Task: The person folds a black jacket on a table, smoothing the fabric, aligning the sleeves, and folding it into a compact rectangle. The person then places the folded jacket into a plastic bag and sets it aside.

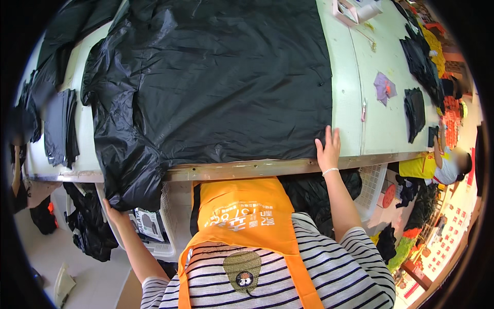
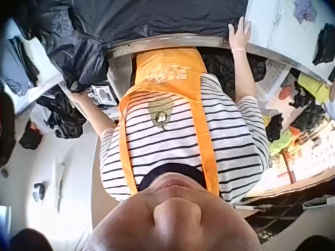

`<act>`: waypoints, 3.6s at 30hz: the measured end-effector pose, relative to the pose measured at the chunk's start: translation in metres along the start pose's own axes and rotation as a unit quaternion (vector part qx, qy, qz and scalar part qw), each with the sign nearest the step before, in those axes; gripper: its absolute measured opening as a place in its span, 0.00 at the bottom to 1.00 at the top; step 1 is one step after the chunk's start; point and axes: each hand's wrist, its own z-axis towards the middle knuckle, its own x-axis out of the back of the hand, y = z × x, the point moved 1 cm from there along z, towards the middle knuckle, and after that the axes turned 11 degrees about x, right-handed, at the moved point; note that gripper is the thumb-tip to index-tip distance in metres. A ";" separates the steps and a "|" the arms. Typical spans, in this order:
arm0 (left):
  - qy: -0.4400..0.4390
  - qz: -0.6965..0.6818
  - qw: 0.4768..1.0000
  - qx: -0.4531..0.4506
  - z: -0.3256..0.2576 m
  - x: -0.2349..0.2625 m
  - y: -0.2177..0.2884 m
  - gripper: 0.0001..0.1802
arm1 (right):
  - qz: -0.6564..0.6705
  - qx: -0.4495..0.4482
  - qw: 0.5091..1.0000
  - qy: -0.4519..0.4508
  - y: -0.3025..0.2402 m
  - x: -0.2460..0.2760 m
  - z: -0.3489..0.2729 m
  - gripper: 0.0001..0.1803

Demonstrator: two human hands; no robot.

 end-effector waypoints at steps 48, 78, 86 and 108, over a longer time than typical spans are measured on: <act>0.137 0.744 0.568 -0.323 0.093 -0.177 0.108 0.33 | 0.013 -0.139 0.990 0.017 0.075 -0.011 0.117 0.24; 0.225 0.787 0.532 -0.218 0.083 -0.192 0.105 0.26 | 0.416 -0.220 0.878 -0.089 0.017 0.073 0.220 0.13; 0.097 0.770 0.491 -0.396 0.047 -0.217 0.106 0.29 | 0.272 -0.146 0.938 0.158 -0.033 0.049 0.156 0.31; -0.100 0.783 0.396 -0.469 0.043 -0.360 -0.054 0.48 | 0.045 -0.143 0.983 0.102 -0.059 0.071 0.191 0.27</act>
